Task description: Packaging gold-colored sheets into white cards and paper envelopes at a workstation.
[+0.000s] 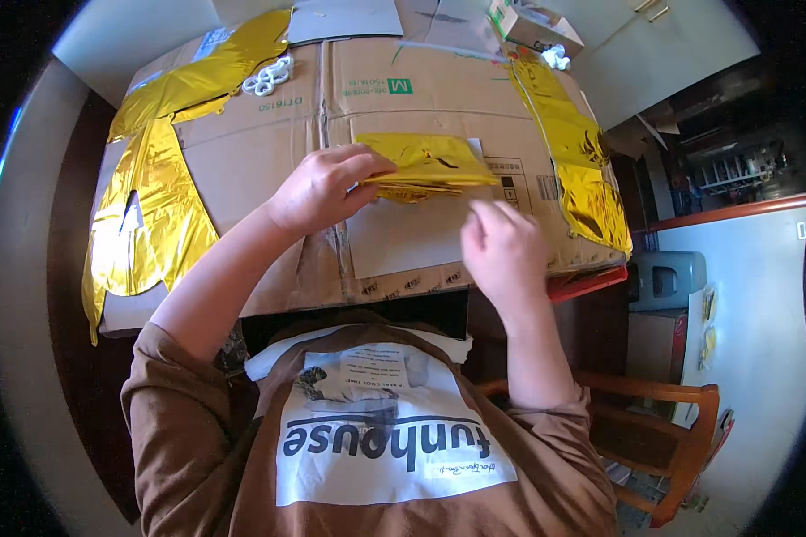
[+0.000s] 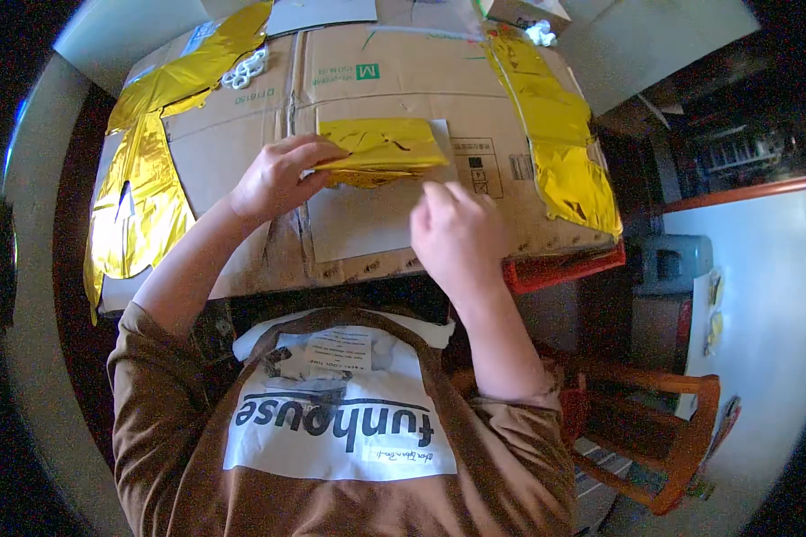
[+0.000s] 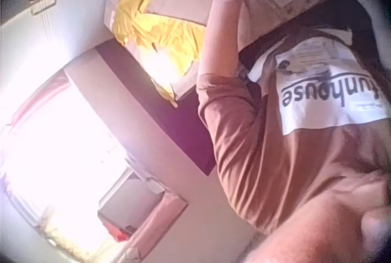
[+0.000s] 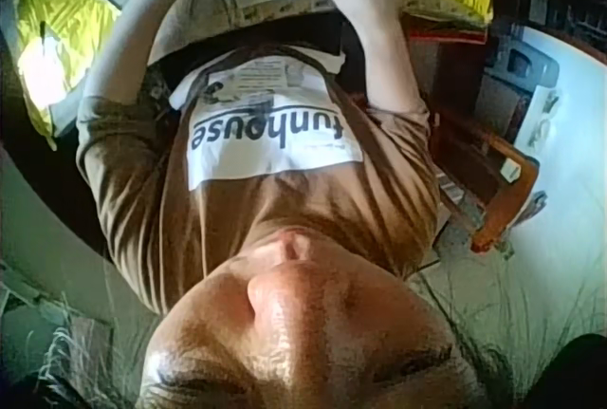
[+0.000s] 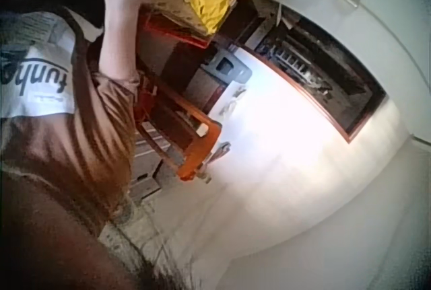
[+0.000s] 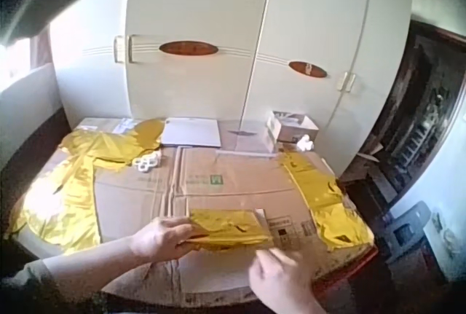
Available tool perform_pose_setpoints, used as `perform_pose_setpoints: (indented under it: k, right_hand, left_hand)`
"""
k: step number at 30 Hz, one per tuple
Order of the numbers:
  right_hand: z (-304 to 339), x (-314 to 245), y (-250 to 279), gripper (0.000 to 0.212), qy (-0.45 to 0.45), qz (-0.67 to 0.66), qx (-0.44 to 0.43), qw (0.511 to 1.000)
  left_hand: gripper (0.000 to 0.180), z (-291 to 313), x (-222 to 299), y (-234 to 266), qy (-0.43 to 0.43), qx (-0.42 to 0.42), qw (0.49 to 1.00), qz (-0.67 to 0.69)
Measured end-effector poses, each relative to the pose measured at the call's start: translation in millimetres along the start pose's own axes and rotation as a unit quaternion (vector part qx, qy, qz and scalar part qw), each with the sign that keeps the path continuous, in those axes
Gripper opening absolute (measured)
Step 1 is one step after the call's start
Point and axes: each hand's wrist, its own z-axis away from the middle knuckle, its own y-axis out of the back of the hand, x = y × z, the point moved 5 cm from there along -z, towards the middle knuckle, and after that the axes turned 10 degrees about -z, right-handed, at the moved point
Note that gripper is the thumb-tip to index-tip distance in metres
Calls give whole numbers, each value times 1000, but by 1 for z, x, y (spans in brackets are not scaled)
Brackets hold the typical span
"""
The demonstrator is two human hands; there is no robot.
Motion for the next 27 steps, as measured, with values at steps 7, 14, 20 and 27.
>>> perform_pose_setpoints:
  k: [7, 14, 20, 27]
  right_hand:
    - [-51, 12, 21, 19, -11, -170, 6, 985]
    - [-58, 60, -92, 55, 63, -45, -220, 972]
    - [-35, 52, -69, 58, 93, -52, -243, 964]
    - [-19, 56, -74, 68, 68, -33, -229, 971]
  left_hand:
    - [39, 17, 1, -16, -104, -57, 991, -64]
    - [54, 15, 17, -4, -111, -63, 991, -47]
    - [85, 36, 11, 1, 36, -77, 995, -59]
    - [100, 41, 17, -32, 60, -149, 971, -175]
